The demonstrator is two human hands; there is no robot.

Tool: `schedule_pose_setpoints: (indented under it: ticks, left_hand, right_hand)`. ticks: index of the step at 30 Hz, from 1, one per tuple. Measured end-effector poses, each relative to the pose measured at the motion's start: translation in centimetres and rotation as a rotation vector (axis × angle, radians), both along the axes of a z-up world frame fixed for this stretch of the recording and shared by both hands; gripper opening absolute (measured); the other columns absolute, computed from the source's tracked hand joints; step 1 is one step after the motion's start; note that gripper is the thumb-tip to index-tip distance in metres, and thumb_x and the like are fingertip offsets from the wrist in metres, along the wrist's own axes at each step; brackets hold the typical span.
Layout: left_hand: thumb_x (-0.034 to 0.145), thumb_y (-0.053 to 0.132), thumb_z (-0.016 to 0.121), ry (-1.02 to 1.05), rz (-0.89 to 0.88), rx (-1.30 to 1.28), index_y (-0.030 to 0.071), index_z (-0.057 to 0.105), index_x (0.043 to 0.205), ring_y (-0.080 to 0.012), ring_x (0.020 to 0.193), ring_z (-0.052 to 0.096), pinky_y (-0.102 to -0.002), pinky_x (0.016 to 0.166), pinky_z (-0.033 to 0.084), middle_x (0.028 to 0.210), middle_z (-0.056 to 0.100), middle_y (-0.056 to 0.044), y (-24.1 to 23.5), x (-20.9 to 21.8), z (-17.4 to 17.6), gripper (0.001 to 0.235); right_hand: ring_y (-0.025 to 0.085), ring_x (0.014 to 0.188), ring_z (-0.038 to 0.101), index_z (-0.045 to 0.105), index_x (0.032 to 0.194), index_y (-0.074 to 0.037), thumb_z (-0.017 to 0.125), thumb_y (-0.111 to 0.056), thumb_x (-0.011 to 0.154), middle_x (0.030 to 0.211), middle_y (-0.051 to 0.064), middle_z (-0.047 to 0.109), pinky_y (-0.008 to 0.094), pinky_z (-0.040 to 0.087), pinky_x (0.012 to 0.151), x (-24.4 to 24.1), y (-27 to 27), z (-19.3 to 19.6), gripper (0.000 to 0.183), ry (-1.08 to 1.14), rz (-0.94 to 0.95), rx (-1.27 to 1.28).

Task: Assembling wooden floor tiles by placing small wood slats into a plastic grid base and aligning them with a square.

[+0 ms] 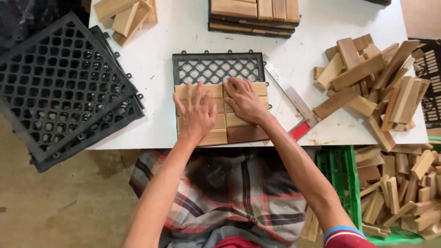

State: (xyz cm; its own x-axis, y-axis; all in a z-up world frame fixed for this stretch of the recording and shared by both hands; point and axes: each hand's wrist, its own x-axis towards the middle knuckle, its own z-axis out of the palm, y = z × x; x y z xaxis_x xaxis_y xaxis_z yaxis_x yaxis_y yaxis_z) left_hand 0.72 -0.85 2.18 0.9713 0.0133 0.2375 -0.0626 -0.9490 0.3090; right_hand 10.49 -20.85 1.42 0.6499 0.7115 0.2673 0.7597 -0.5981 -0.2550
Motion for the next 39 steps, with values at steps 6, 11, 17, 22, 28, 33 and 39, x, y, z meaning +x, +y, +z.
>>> schedule_pose_setpoints:
  ticks: [6, 11, 17, 22, 28, 33, 39]
  left_hand:
    - [0.097, 0.045, 0.048, -0.028, 0.012, 0.019, 0.022, 0.054, 0.137, -0.0438, 0.151, 0.029, -0.085, 0.105, 0.017, 0.161, 0.042, -0.009, -0.1, -0.2, -0.1, 0.047]
    - [0.094, 0.042, 0.055, -0.123, -0.024, -0.018, 0.020, 0.059, 0.135, -0.0457, 0.149, 0.034, -0.083, 0.106, 0.019, 0.160, 0.046, -0.010, 0.0, 0.2, -0.2, 0.047]
    - [0.097, 0.045, 0.048, -0.048, -0.012, -0.014, 0.021, 0.055, 0.136, -0.0456, 0.151, 0.032, -0.079, 0.110, 0.013, 0.162, 0.046, -0.011, 0.3, 0.1, -0.2, 0.047]
    - [0.096, 0.046, 0.048, -0.032, -0.011, -0.034, 0.021, 0.054, 0.135, -0.0462, 0.152, 0.033, -0.077, 0.111, 0.012, 0.162, 0.046, -0.013, 0.2, -0.1, 0.3, 0.047]
    - [0.095, 0.049, 0.045, -0.012, 0.018, 0.001, 0.024, 0.055, 0.136, -0.0441, 0.153, 0.033, -0.075, 0.112, 0.013, 0.163, 0.046, -0.012, 0.1, 0.2, 0.2, 0.049]
    - [0.095, 0.044, 0.050, -0.041, 0.006, -0.020, 0.021, 0.056, 0.135, -0.0479, 0.150, 0.035, -0.075, 0.111, 0.014, 0.160, 0.048, -0.016, 0.1, 0.2, 0.6, 0.047]
    - [0.094, 0.041, 0.053, -0.086, 0.010, -0.014, 0.019, 0.056, 0.131, -0.0478, 0.148, 0.036, -0.074, 0.110, 0.017, 0.157, 0.048, -0.016, -0.1, 0.1, 0.7, 0.043]
  right_hand:
    - [0.036, 0.145, 0.043, 0.049, 0.153, -0.008, 0.050, -0.030, 0.108, 0.151, 0.018, 0.050, 0.047, 0.030, 0.122, 0.8, -7.1, 0.1, 0.050, -0.003, -0.094, -0.018]
    - [0.029, 0.150, 0.038, 0.046, 0.157, -0.029, 0.042, -0.046, 0.110, 0.160, 0.007, 0.043, 0.051, 0.026, 0.121, 0.6, -11.9, 1.4, 0.050, 0.001, -0.391, -0.215]
    - [0.040, 0.137, 0.048, 0.065, 0.143, -0.018, 0.071, -0.044, 0.096, 0.152, 0.022, 0.046, 0.051, 0.039, 0.106, 3.6, -21.2, 1.1, 0.054, -0.386, -0.752, -0.222]
    - [0.053, 0.133, 0.054, 0.017, 0.165, -0.015, 0.082, -0.046, 0.096, 0.152, 0.038, 0.027, 0.060, 0.048, 0.103, 6.1, -25.7, 0.7, 0.099, -0.214, -1.237, 0.090]
    - [0.037, 0.147, 0.042, 0.007, 0.166, -0.011, 0.085, -0.040, 0.092, 0.154, 0.029, 0.043, 0.056, 0.020, 0.120, 6.2, -25.5, -0.5, 0.111, -0.081, -1.195, 0.342]
    - [0.029, 0.109, 0.073, 0.035, 0.156, -0.007, 0.042, -0.015, 0.095, 0.126, 0.020, 0.065, 0.037, 0.060, 0.091, 1.0, -20.6, 2.2, 0.061, 0.421, -0.661, 1.505]
    - [0.047, 0.092, 0.075, 0.055, 0.139, -0.008, 0.044, -0.024, 0.093, 0.120, 0.039, 0.065, 0.051, 0.064, 0.071, -4.9, -18.0, 0.8, 0.049, 0.972, -0.486, 1.531]
